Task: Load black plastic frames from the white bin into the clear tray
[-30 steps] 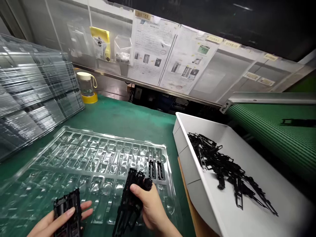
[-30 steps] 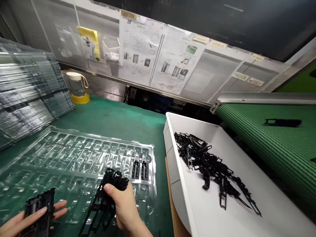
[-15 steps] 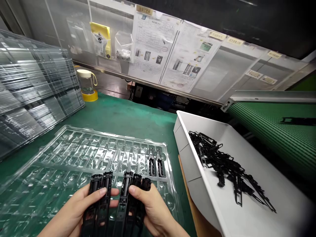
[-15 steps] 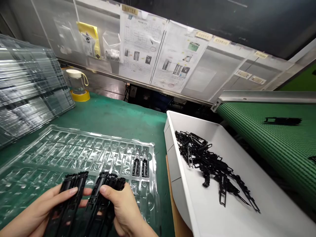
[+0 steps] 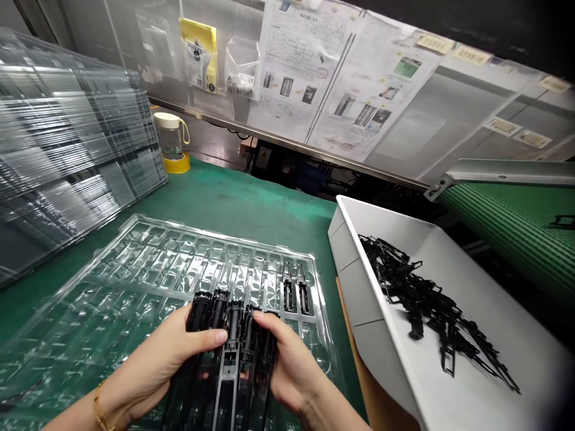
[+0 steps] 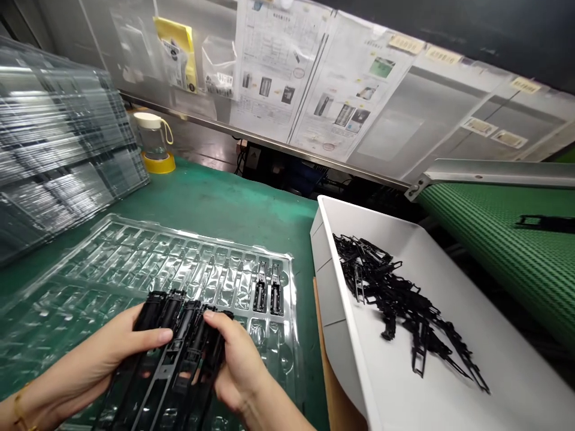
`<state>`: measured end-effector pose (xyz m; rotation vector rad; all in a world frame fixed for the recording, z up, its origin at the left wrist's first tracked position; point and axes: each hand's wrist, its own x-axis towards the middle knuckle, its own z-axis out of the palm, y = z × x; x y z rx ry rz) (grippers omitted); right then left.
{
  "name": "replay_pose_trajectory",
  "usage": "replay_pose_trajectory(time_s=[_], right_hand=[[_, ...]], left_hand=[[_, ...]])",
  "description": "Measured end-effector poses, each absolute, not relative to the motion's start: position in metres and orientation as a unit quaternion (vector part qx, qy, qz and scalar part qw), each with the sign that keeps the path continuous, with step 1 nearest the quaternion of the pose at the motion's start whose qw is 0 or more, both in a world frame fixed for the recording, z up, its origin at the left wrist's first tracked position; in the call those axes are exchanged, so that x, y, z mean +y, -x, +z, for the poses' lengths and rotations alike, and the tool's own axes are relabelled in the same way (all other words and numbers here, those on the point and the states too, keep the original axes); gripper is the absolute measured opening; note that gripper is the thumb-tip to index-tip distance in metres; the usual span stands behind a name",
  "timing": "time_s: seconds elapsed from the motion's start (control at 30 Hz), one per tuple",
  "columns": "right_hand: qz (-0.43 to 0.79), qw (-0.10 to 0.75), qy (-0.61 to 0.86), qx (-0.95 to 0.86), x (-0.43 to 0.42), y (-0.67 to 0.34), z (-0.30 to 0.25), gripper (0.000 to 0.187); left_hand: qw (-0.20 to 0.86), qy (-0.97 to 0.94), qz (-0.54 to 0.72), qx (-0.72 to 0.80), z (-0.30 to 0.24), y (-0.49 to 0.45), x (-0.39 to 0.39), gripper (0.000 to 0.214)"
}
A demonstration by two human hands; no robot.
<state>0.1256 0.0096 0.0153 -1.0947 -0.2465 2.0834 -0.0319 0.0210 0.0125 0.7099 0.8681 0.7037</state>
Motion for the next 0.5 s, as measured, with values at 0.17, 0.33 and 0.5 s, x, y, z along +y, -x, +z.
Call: replay_pose_trajectory(time_s=[0.17,0.33,0.5], right_hand=[[0.796,0.374,0.454,-0.14,0.012,-0.123,0.017,0.024],[0.702,0.412,0.446,-0.372,0.009,-0.123,0.018,0.02],[0.44,0.375,0.47,-0.667,0.022,-0.144,0.022,0.015]], left_hand=[[0.789,-0.343,0.318,0.399,0.017,0.033,0.024,0.03],[0.688,-0.468,0.306,0.463,0.016,0.034,0.026,0.031],[0.503,-0.654,0.243,0.51,0.014,0.05,0.042,0.028]])
